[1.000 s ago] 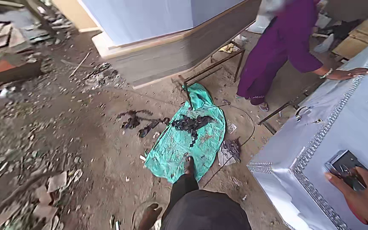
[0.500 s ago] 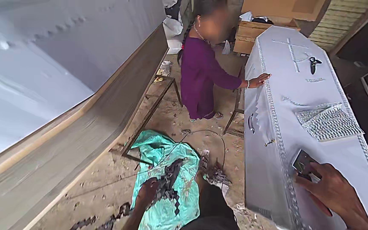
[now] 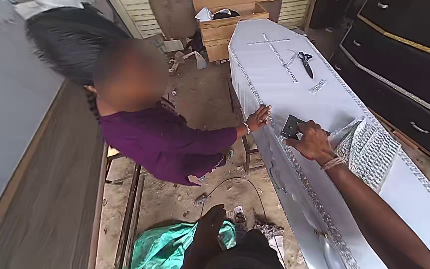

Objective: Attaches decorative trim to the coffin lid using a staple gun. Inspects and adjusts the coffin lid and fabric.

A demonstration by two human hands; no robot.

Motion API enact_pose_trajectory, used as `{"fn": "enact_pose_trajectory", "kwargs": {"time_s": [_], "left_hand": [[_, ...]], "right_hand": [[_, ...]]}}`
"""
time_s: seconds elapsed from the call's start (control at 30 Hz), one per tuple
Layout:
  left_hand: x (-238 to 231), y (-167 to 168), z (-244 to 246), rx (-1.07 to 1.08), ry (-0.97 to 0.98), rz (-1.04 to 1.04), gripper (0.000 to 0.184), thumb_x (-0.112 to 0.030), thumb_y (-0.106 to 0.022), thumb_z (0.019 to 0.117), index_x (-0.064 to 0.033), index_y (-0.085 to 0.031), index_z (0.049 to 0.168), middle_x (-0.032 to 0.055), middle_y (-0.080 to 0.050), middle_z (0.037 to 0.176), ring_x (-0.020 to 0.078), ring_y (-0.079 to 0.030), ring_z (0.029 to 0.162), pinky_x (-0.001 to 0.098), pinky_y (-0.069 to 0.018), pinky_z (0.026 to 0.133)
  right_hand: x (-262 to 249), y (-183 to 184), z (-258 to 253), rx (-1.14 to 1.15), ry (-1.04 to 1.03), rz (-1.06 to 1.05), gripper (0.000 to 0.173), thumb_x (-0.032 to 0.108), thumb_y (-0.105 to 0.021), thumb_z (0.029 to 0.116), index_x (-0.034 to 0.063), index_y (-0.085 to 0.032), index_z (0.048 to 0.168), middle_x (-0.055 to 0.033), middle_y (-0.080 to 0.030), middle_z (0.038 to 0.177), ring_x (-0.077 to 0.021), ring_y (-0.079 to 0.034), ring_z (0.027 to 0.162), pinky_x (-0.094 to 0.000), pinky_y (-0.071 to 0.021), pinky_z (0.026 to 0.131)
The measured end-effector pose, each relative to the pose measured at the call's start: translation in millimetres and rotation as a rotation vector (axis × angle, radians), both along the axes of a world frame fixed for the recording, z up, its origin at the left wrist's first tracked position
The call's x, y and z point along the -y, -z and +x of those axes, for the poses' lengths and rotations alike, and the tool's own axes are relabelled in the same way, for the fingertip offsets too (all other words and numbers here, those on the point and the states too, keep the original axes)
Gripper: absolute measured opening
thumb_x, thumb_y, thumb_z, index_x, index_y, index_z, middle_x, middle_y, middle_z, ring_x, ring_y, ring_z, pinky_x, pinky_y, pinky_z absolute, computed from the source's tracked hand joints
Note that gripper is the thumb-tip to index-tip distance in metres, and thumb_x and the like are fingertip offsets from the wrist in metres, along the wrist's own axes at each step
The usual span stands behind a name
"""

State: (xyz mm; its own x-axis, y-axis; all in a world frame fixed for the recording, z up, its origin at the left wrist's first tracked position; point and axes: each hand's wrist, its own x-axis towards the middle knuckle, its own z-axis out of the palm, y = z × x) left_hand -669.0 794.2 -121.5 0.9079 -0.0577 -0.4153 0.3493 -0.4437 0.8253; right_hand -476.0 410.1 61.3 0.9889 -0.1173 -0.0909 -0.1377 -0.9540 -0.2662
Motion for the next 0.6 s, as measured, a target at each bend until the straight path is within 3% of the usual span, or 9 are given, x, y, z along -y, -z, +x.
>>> {"fn": "enact_pose_trajectory", "kwargs": {"time_s": [0.13,0.23,0.37,0.47,0.53,0.6], "left_hand": [[-17.3,-32.5,65.8,0.116,-0.033,-0.073,0.035,-0.024,-0.061,0.1009,-0.0042,-0.066,0.129,0.0056,-0.076,0.112,0.0133,-0.073,0.099,0.0358,-0.06,0.093],[-33.9,-50.4,110.2,0.168,0.11,-0.125,0.036,-0.021,-0.062,0.0981,-0.0044,-0.065,0.13,0.0037,-0.075,0.115,0.0121,-0.073,0.1,0.0344,-0.0604,0.092],[-24.0,-141.2,187.2,-0.022,0.351,-0.238,0.036,0.0,-0.055,0.0976,0.0144,-0.057,0.13,0.0248,-0.069,0.118,0.0241,-0.068,0.103,0.035,-0.054,0.095],[-30.6,-122.7,209.0,0.121,0.411,-0.432,0.036,-0.007,-0.056,0.0964,0.0123,-0.06,0.127,0.0185,-0.072,0.113,0.0178,-0.071,0.097,0.0333,-0.0581,0.089],[-30.0,-108.0,227.5,0.149,0.408,-0.534,0.039,-0.012,-0.057,0.0987,0.0092,-0.059,0.131,0.0151,-0.072,0.118,0.0158,-0.071,0.101,0.033,-0.059,0.09],[-16.2,-100.8,267.2,0.075,0.4,-0.667,0.046,-0.009,-0.056,0.0974,0.0117,-0.05,0.139,0.02,-0.065,0.129,0.021,-0.069,0.112,0.0357,-0.057,0.095]], "right_hand": [[-8.5,17.2,39.8,-0.003,0.075,-0.017,0.079,0.063,-0.078,0.0785,-0.0002,-0.067,0.126,-0.026,-0.06,0.126,-0.0452,-0.054,0.122,-0.0634,-0.0412,0.104],[-11.1,26.0,47.6,-0.033,0.143,-0.037,0.076,0.061,-0.079,0.0785,-0.001,-0.068,0.122,-0.027,-0.061,0.125,-0.0468,-0.055,0.121,-0.0649,-0.0424,0.102],[-16.0,18.3,68.3,-0.058,0.214,-0.052,0.08,0.061,-0.076,0.0796,-0.0029,-0.065,0.127,-0.0312,-0.057,0.132,-0.0498,-0.052,0.126,-0.0673,-0.0407,0.104],[-13.9,13.1,92.5,-0.151,0.241,-0.081,0.082,0.061,-0.079,0.0766,-0.003,-0.064,0.125,-0.0312,-0.056,0.133,-0.0496,-0.053,0.126,-0.0664,-0.0442,0.101],[-13.5,3.7,113.2,-0.286,0.247,-0.112,0.083,0.063,-0.079,0.0769,-0.0034,-0.064,0.123,-0.0315,-0.055,0.133,-0.0497,-0.054,0.125,-0.0665,-0.0472,0.097],[-10.8,-14.2,137.9,-0.43,0.216,-0.18,0.08,0.072,-0.073,0.0798,-0.0014,-0.069,0.114,-0.0296,-0.063,0.123,-0.048,-0.061,0.117,-0.0671,-0.0498,0.091]]}}
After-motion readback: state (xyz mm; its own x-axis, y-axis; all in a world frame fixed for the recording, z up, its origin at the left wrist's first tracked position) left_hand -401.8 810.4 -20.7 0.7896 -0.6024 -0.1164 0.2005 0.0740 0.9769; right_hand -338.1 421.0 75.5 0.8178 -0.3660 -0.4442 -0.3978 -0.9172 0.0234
